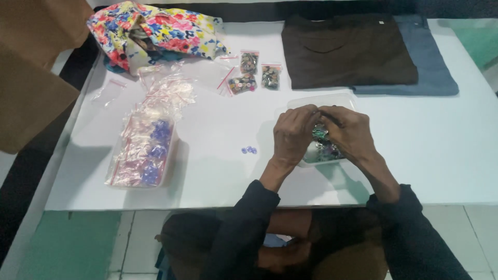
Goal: The person sorts through a container of buttons, selects specific ones, and places them into small plastic bags on a table.
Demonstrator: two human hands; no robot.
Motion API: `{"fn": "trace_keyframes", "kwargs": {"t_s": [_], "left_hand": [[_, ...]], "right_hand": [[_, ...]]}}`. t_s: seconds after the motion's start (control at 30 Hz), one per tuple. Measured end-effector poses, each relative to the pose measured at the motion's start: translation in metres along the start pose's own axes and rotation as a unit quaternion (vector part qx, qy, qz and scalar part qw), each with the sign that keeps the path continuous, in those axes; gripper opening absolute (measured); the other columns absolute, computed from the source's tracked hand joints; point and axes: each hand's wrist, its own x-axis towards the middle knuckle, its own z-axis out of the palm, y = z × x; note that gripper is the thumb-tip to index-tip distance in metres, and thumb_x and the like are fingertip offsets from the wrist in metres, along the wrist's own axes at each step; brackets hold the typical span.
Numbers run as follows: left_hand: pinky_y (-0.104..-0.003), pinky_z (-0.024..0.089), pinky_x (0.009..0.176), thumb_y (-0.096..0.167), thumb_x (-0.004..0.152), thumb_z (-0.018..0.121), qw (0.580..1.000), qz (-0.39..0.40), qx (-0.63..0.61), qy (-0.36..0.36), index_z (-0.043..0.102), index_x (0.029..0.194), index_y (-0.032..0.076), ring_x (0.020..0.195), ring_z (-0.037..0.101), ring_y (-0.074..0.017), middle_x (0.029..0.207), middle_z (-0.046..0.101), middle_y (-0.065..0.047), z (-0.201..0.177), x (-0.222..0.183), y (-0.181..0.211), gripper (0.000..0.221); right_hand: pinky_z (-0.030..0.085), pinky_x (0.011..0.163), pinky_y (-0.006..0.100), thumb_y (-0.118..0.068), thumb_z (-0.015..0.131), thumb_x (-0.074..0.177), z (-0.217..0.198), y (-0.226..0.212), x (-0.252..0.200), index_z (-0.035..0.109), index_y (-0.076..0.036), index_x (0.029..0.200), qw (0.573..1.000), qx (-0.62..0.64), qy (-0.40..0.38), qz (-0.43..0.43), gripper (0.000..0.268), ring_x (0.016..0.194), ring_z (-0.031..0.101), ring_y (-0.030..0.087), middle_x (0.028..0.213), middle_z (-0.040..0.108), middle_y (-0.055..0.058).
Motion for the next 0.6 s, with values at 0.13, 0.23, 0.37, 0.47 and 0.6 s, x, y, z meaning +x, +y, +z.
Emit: {"fn": "trace_keyframes", "kwargs": {"t_s": [0.13, 0.23, 0.37, 0.47, 0.6], "left_hand": [[-0.033, 0.054, 0.067, 0.022, 0.100, 0.069, 0.999, 0.004, -0.034, 0.027, 0.068, 0.100, 0.016, 0.081, 0.071, -0.0287, 0.087, 0.070, 0.001, -0.044, 0.006, 0.014, 0.005], [-0.033, 0.055, 0.069, 0.018, 0.099, 0.070, 0.997, -0.003, -0.067, 0.046, 0.070, 0.104, 0.014, 0.086, 0.071, -0.0304, 0.091, 0.071, -0.003, -0.084, 0.000, 0.019, 0.006], [-0.036, 0.058, 0.073, 0.011, 0.093, 0.077, 0.998, -0.030, -0.039, 0.051, 0.074, 0.100, 0.011, 0.088, 0.074, -0.0287, 0.092, 0.076, -0.004, -0.137, -0.030, 0.011, 0.008], [-0.037, 0.056, 0.073, 0.014, 0.092, 0.078, 0.997, -0.072, 0.026, 0.010, 0.074, 0.101, 0.013, 0.089, 0.073, -0.0285, 0.090, 0.074, -0.003, -0.160, -0.061, -0.013, 0.009], [-0.037, 0.052, 0.081, 0.026, 0.096, 0.073, 0.970, -0.153, 0.129, -0.140, 0.071, 0.103, 0.022, 0.095, 0.071, -0.0249, 0.090, 0.071, 0.002, -0.168, -0.096, -0.047, 0.009]], "right_hand": [[0.056, 0.054, 0.036, 0.002, 0.075, 0.096, -0.002, -0.060, -0.004, 0.079, -0.008, 0.105, 0.999, 0.004, 0.027, -0.026, 0.014, 0.073, 0.070, 0.041, 0.081, 0.074, 0.016], [0.059, 0.066, 0.036, 0.001, 0.070, 0.100, 0.011, -0.092, -0.016, 0.079, -0.003, 0.110, 1.000, -0.005, 0.017, -0.016, 0.014, 0.073, 0.073, 0.032, 0.089, 0.076, 0.020], [0.052, 0.045, 0.042, -0.006, 0.066, 0.099, 0.055, -0.109, -0.056, 0.074, -0.013, 0.113, 0.985, -0.147, 0.014, -0.091, 0.018, 0.064, 0.064, 0.038, 0.095, 0.073, 0.014], [0.052, 0.047, 0.037, -0.021, 0.068, 0.098, 0.100, -0.096, -0.082, 0.072, -0.026, 0.112, 0.972, -0.218, 0.011, -0.089, 0.015, 0.067, 0.068, 0.030, 0.095, 0.071, 0.000], [0.058, 0.056, 0.032, -0.026, 0.072, 0.098, 0.142, -0.073, -0.096, 0.072, -0.021, 0.104, 0.986, -0.159, -0.031, -0.037, 0.008, 0.073, 0.071, 0.025, 0.087, 0.072, -0.002]]}}
